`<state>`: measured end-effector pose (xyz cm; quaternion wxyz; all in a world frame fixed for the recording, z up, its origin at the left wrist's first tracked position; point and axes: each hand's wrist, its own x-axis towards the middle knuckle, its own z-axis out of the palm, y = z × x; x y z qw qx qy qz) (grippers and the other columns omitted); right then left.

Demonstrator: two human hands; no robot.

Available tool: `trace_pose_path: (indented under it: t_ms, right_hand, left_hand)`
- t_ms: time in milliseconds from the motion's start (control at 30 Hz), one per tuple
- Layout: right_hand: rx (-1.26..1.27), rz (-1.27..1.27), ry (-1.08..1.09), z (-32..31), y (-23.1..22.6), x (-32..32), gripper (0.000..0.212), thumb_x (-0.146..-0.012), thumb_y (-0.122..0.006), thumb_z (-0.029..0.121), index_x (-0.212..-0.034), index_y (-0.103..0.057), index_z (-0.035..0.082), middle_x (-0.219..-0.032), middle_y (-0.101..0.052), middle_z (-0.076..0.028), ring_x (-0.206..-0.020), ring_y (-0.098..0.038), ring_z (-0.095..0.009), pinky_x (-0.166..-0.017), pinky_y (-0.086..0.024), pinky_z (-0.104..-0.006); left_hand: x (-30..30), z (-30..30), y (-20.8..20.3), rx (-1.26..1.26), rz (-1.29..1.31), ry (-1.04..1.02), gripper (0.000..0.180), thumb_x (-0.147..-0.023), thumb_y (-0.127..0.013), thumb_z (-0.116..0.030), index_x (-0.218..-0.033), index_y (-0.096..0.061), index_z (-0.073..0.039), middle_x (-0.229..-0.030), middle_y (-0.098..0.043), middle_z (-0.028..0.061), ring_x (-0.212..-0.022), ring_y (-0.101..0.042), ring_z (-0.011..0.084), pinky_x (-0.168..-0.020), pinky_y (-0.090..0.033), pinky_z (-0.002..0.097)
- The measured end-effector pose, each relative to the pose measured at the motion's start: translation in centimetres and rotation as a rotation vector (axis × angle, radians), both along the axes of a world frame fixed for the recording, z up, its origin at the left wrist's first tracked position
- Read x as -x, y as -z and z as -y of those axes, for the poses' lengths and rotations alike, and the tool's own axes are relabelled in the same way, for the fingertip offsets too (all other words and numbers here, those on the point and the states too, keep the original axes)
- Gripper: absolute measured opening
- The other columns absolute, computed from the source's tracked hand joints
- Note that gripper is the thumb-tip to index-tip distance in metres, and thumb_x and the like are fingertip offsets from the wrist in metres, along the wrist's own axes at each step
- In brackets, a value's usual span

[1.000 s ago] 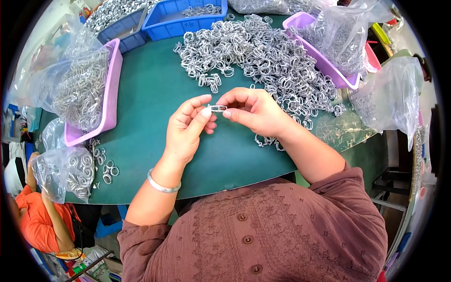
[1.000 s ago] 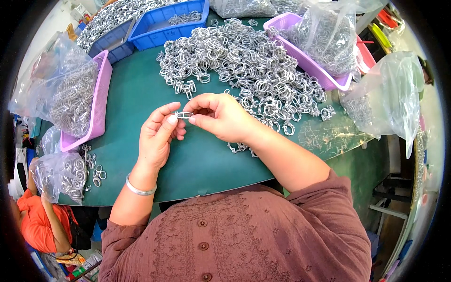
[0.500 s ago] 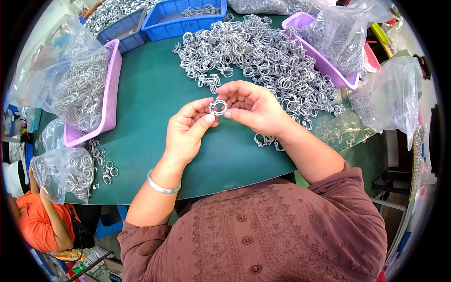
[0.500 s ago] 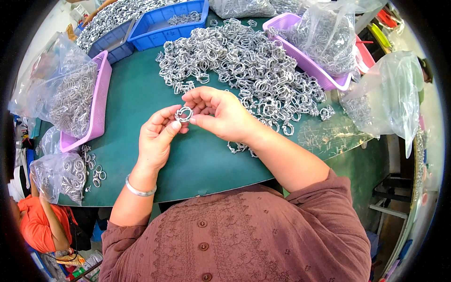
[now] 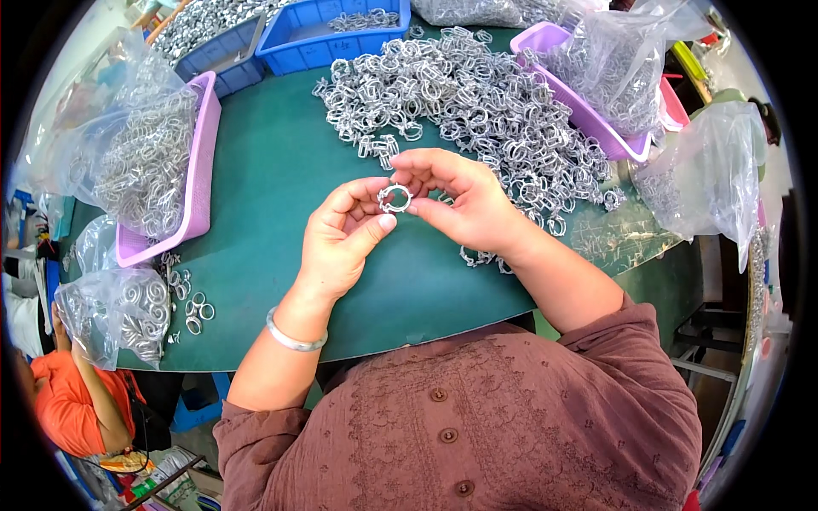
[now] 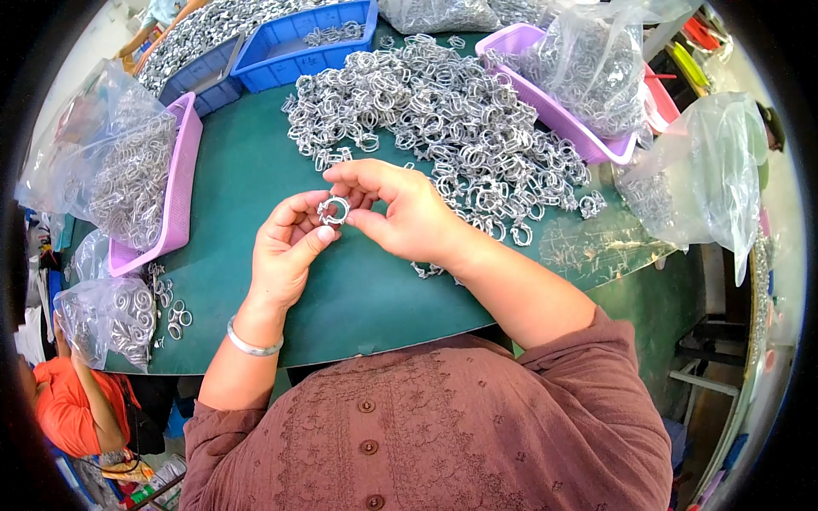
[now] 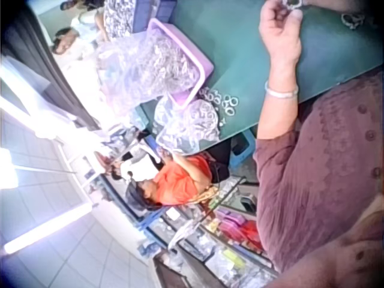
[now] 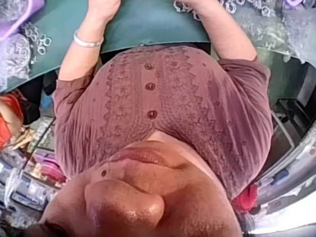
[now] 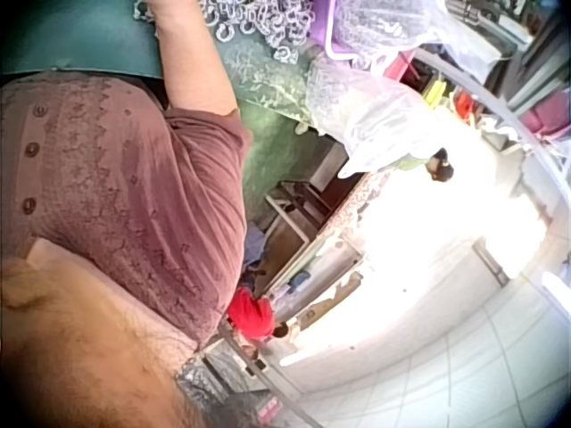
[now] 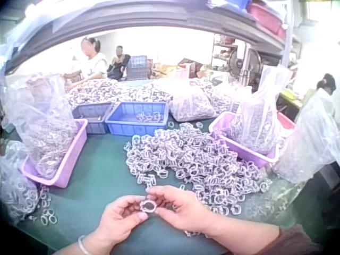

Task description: The person assembles metal clips by hand at a workbench, walks over and turns on a standing fan, and returns to the workbench to assemble more metal clips by hand.

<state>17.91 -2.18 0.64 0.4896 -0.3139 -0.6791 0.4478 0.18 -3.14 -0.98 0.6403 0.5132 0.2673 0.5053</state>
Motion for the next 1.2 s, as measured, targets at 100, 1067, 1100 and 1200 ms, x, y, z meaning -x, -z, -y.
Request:
trace_pose_path:
  t_ms: [100,1067,1100,1200]
  right_hand:
    - [-0.052,0.066,0.014,0.0,-0.3,-0.1,0.043,-0.070,-0.060,-0.007,-0.111,-0.052,0.002,-0.091,-0.058,-0.007,-0.079,-0.057,-0.014,-0.071,-0.048,-0.0259]
    - [-0.358,0.482,-0.071,-0.6,-2.0,-1.7,0.028,-0.065,-0.063,-0.002,-0.092,-0.059,0.005,-0.092,-0.058,-0.008,-0.087,-0.056,-0.024,-0.072,-0.046,-0.0317]
    - [-0.290,0.427,-0.075,-0.4,-2.0,-1.4,0.029,-0.065,-0.062,-0.001,-0.093,-0.059,0.005,-0.092,-0.058,-0.009,-0.087,-0.056,-0.026,-0.073,-0.046,-0.0327]
    - [-0.175,0.336,-0.090,-0.3,-1.4,-1.1,0.035,-0.066,-0.060,-0.001,-0.100,-0.055,0.003,-0.094,-0.058,-0.011,-0.086,-0.057,-0.026,-0.072,-0.047,-0.0318]
  left_hand:
    - [0.1,0.0,0.0,0.008,-0.014,-0.002,0.030,-0.080,-0.056,0.001,-0.110,-0.049,-0.001,-0.100,-0.058,0.0069,-0.091,-0.056,0.0136,-0.077,-0.048,0.0262]
    - [0.6,-0.3,-0.9,0.462,-0.126,0.231,0.027,-0.086,-0.052,-0.016,-0.108,-0.052,-0.001,-0.086,-0.059,0.0055,-0.062,-0.053,0.0078,-0.050,-0.042,0.0187]
    - [0.6,-0.2,-0.8,0.463,-0.113,0.248,0.024,-0.085,-0.054,-0.015,-0.105,-0.053,-0.002,-0.084,-0.059,0.0052,-0.061,-0.053,0.0079,-0.050,-0.042,0.0186]
    - [0.7,-0.2,-0.7,0.463,-0.082,0.218,0.017,-0.083,-0.057,-0.012,-0.097,-0.053,-0.004,-0.080,-0.059,0.0042,-0.060,-0.053,0.0080,-0.050,-0.042,0.0183]
